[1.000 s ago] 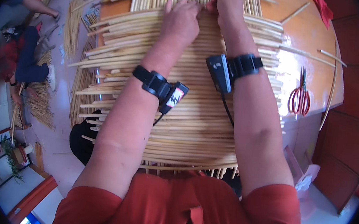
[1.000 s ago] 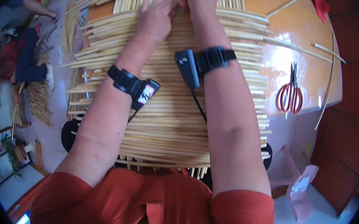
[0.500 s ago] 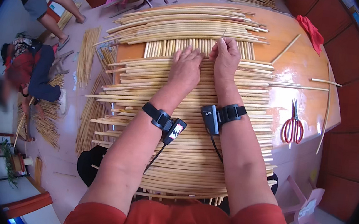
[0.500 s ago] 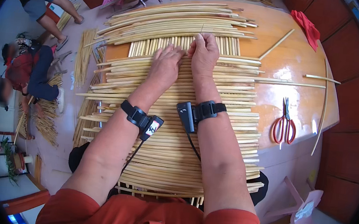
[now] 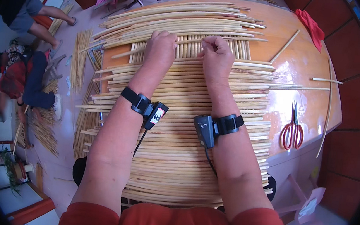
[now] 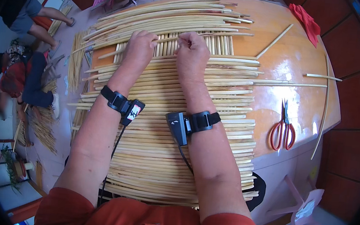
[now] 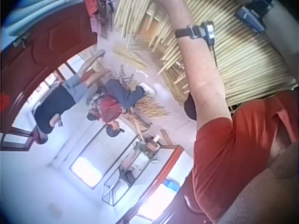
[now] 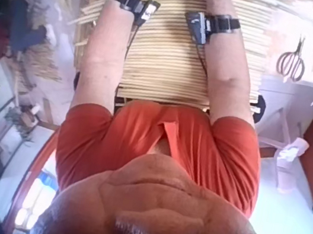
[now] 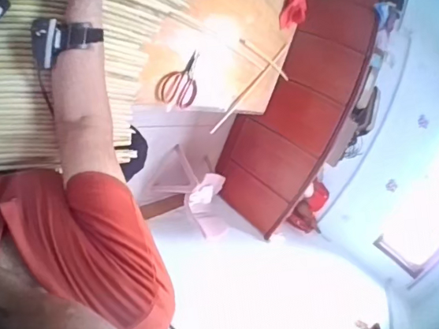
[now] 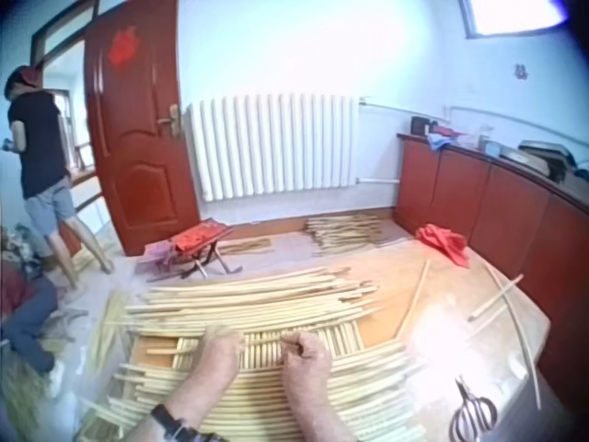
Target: The person is seen weaving together long bamboo sticks on a table to create a mat or screen.
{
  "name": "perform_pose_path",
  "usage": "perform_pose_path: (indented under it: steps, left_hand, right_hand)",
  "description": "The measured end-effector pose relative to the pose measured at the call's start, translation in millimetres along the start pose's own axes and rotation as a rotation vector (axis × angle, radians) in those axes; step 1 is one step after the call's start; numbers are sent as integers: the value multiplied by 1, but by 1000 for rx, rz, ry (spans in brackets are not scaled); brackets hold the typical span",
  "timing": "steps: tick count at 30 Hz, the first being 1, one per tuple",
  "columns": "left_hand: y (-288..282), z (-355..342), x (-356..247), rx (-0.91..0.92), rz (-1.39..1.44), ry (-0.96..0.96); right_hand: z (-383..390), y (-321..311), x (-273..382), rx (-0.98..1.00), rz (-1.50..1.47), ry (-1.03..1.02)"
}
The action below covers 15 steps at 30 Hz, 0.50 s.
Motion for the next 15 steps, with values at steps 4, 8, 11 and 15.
perform_pose_path:
  steps: [4, 8, 11, 15]
  left_hand:
    - [-8, 2, -5, -8, -37, -3]
    - [-9, 8, -5, 84, -142, 36]
    - [-8, 12, -3, 135, -127, -5]
    - [-10, 13, -18, 85, -4, -24]
  right_hand:
    - [-2, -6, 6, -43, 121, -144]
    - [7, 5, 13, 49, 250, -171]
    - [13, 17, 27, 129, 193, -361]
    - [13, 16, 29, 107, 96, -439]
Point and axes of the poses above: each hand's wrist, its own z-axis away from the middle knuckle, its own y-axis out of the palm, x = y × z, the point moved 7 cm from there along -z, towards the middle knuckle, and after that the axes turned 15 degrees about -z, right-handed, at the moved point
